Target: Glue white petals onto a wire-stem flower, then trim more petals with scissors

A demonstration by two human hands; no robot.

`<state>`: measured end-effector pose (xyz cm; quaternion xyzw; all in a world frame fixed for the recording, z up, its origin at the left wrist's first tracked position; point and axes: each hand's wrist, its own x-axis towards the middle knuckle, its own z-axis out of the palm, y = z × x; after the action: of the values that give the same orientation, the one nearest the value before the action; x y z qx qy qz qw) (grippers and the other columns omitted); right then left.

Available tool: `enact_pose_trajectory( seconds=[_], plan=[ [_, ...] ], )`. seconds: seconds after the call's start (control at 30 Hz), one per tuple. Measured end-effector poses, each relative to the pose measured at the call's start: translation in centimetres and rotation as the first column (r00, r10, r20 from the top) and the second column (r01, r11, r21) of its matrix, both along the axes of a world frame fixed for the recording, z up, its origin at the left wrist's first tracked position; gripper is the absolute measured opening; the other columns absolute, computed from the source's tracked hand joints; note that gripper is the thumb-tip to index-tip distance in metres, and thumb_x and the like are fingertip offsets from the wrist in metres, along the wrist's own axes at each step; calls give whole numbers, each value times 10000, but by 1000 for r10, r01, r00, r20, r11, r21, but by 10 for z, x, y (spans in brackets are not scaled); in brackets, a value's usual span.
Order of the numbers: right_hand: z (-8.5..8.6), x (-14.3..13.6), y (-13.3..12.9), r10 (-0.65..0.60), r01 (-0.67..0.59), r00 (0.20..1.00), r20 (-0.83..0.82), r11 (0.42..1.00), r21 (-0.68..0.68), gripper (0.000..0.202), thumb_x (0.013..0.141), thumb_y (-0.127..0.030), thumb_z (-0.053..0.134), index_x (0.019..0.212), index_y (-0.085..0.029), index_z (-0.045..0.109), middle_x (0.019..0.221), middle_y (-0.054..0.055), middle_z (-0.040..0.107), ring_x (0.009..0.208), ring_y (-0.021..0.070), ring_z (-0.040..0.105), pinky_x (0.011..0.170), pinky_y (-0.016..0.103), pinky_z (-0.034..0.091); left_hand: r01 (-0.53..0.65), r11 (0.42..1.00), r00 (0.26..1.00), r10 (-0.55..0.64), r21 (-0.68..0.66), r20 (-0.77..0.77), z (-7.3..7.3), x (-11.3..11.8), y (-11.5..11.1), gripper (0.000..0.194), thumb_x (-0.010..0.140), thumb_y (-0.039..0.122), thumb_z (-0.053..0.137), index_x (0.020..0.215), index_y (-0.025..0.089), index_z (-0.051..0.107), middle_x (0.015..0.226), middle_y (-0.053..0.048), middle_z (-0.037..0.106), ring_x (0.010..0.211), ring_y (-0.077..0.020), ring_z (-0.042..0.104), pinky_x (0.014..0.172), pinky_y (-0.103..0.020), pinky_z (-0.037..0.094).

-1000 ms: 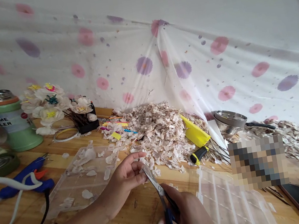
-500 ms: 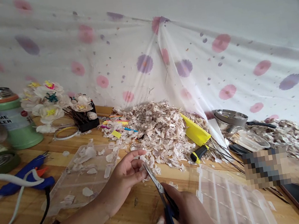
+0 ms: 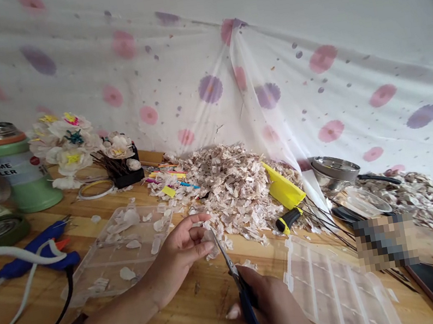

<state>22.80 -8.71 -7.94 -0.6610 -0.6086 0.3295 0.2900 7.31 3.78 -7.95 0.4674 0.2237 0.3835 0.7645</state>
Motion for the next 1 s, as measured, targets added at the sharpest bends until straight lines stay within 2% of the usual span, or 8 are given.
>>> enact_pose_trajectory(
  seconds=[0.13,0.23,0.33,0.47,0.53,0.67,0.8,1.0],
  plan=[
    [-2,3,0,-25,25,999,-27,999,23,249,807,-426,590,879,-188,601,712,17,669,637,175,608,573,228,405,12,1000,999,-11,20,-32,1,-1,0,504,682,220,777,1134,187,557,721,40,608,697,-115,526,705,-264,392],
    [-9,6,1,-120,121,992,-28,990,72,271,791,-447,628,863,-186,605,672,7,626,606,167,572,567,241,411,102,993,991,-95,67,-93,-4,-1,-2,488,712,220,749,1152,197,539,738,37,610,711,-124,539,712,-276,380],
    [-19,8,3,-183,212,959,-217,970,121,304,778,-435,670,937,-192,580,626,-34,560,531,135,521,505,230,390,250,964,955,-229,92,-190,-13,0,-6,515,727,240,735,1190,211,510,722,47,586,663,-120,516,649,-273,349],
    [-20,4,4,-169,284,807,-566,951,121,418,716,-367,759,1016,-212,512,642,-49,616,513,118,533,485,218,411,400,903,891,-341,159,-300,-28,3,-11,529,735,272,721,1204,230,479,739,45,565,692,-140,524,624,-278,345],
    [-16,1,6,-164,291,756,-634,951,101,461,680,-313,794,1021,-216,499,696,-25,681,551,125,582,498,215,433,446,872,862,-359,200,-359,-32,5,-13,533,738,260,710,1209,227,463,733,51,542,697,-145,516,631,-285,355],
    [-14,0,7,-152,276,735,-661,957,86,435,689,-252,797,1018,-214,514,682,-29,697,521,108,594,484,198,439,512,832,811,-385,214,-441,-31,6,-14,546,733,261,698,1214,202,447,703,61,507,668,-148,493,630,-299,355],
    [-20,4,8,-171,311,725,-667,946,95,470,670,-269,821,1028,-207,524,664,-43,674,504,95,576,468,186,446,492,855,824,-396,166,-405,-23,4,-14,553,720,255,714,1208,211,459,721,53,544,696,-155,522,662,-304,363],
    [-22,7,10,-181,336,660,-729,939,72,512,661,-305,831,1029,-213,487,635,-68,653,411,69,513,401,169,423,318,948,917,-305,10,-259,-16,3,-14,433,772,347,712,1155,205,568,747,23,598,709,-159,556,717,-308,386]
  ],
)
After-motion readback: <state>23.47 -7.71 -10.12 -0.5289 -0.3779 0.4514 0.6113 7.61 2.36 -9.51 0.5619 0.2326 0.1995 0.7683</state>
